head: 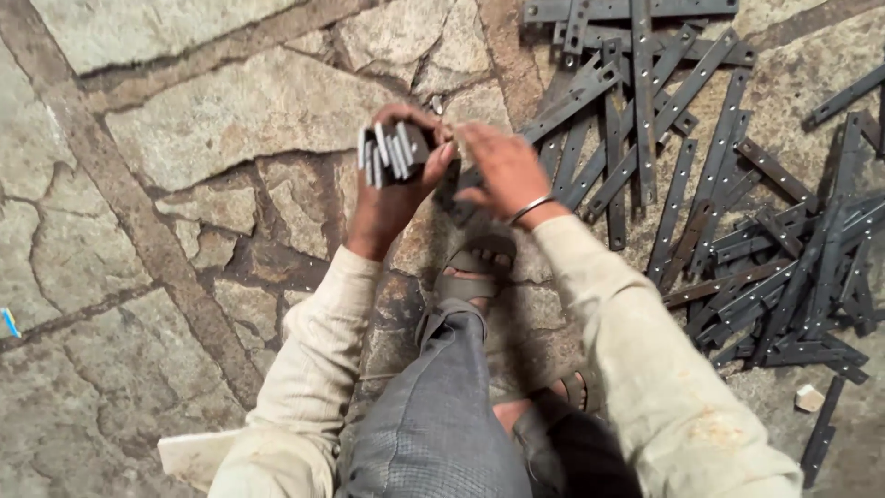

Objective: The person sits on a stone floor and sorts a pile of black metal brackets and small cylindrical pins. They pick up brackets, align them, and stack them into neat piles while also handling the pins separately.

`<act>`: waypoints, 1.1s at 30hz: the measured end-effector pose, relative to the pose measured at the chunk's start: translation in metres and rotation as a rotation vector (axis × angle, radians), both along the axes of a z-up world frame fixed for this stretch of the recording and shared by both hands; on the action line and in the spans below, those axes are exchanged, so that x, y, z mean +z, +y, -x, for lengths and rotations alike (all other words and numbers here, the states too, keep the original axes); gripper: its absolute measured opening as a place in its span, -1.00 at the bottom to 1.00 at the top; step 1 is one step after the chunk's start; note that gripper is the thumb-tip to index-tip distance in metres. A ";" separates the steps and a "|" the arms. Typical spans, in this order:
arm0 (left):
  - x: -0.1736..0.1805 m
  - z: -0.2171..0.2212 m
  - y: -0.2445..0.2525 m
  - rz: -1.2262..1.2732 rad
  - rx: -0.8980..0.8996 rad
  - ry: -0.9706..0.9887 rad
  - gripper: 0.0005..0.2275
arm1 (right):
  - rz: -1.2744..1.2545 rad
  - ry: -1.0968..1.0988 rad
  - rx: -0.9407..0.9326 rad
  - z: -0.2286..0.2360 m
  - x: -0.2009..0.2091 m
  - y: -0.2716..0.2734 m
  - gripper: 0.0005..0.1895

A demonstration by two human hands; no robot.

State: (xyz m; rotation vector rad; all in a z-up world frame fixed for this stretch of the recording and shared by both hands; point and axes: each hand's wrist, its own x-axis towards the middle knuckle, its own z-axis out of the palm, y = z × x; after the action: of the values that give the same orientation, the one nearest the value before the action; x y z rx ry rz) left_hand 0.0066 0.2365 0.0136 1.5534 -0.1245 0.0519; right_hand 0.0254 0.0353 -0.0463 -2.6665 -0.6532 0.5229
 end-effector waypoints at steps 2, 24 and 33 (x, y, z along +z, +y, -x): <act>0.006 -0.004 -0.006 0.179 -0.001 0.037 -0.71 | 0.112 -0.085 0.063 -0.001 -0.022 -0.033 -0.05; 0.005 -0.033 -0.016 0.036 0.041 -0.016 -0.77 | 0.358 -0.372 0.271 0.004 -0.052 -0.093 -0.89; 0.013 -0.023 -0.005 0.190 0.019 0.131 -0.75 | -0.114 -0.432 -0.040 -0.025 0.069 -0.082 -0.72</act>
State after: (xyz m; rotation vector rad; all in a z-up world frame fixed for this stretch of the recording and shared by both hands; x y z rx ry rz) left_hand 0.0291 0.2318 0.0269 1.3636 -0.0009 -0.0224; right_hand 0.0506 -0.0466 0.0225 -2.6922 -0.7177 -0.1077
